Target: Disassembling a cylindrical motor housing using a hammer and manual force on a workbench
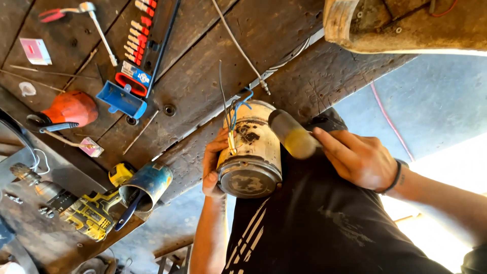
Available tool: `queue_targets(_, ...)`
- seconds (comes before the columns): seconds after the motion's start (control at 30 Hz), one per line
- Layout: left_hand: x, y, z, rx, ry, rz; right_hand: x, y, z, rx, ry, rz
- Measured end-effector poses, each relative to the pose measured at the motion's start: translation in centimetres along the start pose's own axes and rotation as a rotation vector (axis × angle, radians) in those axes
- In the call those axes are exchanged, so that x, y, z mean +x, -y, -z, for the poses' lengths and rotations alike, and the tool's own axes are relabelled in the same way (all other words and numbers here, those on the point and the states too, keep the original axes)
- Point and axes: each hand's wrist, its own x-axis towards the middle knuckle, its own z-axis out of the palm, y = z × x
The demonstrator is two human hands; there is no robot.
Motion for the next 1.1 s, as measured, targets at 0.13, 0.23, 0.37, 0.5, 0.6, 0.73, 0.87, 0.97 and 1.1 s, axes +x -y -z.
queue_targets(0.13,0.5,0.1,-0.2,-0.029,-0.002,0.006,0.9,0.4,0.1,0.087,-0.061,0.037)
queue_targets(0.23,0.4,0.5,0.2,-0.030,0.007,0.011,1.3,0.2,-0.3,0.050,-0.024,-0.009)
queue_targets(0.37,0.2,0.5,0.6,-0.013,0.001,0.013,-0.4,-0.8,-0.7,0.047,-0.031,-0.018)
queue_targets(0.5,0.1,0.5,0.3,-0.025,-0.006,0.007,1.2,-0.3,-0.6,0.081,-0.041,0.012)
queue_targets(0.6,0.7,0.3,0.1,-0.030,0.004,-0.021,1.6,-1.0,-0.5,0.023,-0.003,-0.015)
queue_targets(0.73,-0.3,0.4,0.2,-0.024,-0.039,0.008,0.0,-1.2,-0.7,0.059,-0.016,0.027)
queue_targets(0.87,0.8,-0.9,-1.0,-0.024,-0.030,0.004,1.8,-1.0,-1.0,0.022,0.003,-0.001)
queue_targets(0.97,-0.1,0.0,0.1,-0.028,-0.039,-0.007,-0.6,-2.4,-1.1,0.078,-0.042,0.053)
queue_targets(1.1,-0.2,0.7,0.4,-0.038,-0.050,-0.022,1.8,-1.2,-0.7,0.063,-0.016,0.058)
